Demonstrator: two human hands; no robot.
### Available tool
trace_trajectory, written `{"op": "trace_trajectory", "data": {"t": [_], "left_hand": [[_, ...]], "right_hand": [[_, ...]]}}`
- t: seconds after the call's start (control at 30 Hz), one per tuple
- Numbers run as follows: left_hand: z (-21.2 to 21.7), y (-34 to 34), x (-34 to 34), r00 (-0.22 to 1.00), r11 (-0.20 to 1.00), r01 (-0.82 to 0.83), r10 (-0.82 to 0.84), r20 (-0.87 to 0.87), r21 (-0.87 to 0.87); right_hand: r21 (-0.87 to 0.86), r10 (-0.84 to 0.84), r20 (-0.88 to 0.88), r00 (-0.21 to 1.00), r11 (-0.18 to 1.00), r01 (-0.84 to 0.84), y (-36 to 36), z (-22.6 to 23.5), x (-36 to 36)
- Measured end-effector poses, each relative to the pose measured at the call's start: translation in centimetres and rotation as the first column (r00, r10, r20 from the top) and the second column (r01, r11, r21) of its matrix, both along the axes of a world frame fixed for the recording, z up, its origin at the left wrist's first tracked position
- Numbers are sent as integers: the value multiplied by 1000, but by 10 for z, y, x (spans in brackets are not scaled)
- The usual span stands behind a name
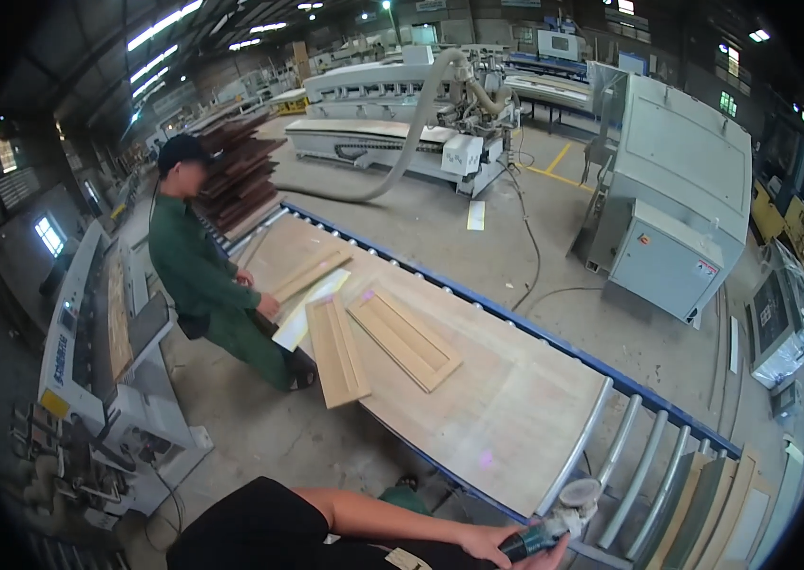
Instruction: Sanding the surface of wooden door or cabinet panels using an orbital sander in a factory.
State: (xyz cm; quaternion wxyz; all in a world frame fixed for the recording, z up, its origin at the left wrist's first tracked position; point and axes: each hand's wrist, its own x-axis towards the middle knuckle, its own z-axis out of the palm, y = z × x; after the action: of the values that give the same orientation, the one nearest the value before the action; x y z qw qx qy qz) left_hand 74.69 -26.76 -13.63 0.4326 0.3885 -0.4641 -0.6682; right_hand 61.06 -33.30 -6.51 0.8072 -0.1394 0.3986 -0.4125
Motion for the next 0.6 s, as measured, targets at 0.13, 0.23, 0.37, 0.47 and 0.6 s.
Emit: {"op": "trace_trajectory", "data": {"t": [0.13,0.23,0.37,0.47,0.6], "left_hand": [[6,5,-7,976,981,-190,193,97,-38],[41,12,2,974,974,-213,206,89,74],[47,27,15,957,946,-284,271,102,155],[41,33,23,935,924,-348,329,134,159],[39,40,51,918,893,-375,319,236,249]], "right_hand": [[-105,89,90,992,991,-79,-15,-11,0],[-109,122,23,992,987,-118,-18,-17,6],[-90,222,86,971,973,-214,-21,-35,24],[-58,265,37,963,963,-263,-21,-47,41],[1,287,-27,958,958,-287,-14,-64,69]]}}
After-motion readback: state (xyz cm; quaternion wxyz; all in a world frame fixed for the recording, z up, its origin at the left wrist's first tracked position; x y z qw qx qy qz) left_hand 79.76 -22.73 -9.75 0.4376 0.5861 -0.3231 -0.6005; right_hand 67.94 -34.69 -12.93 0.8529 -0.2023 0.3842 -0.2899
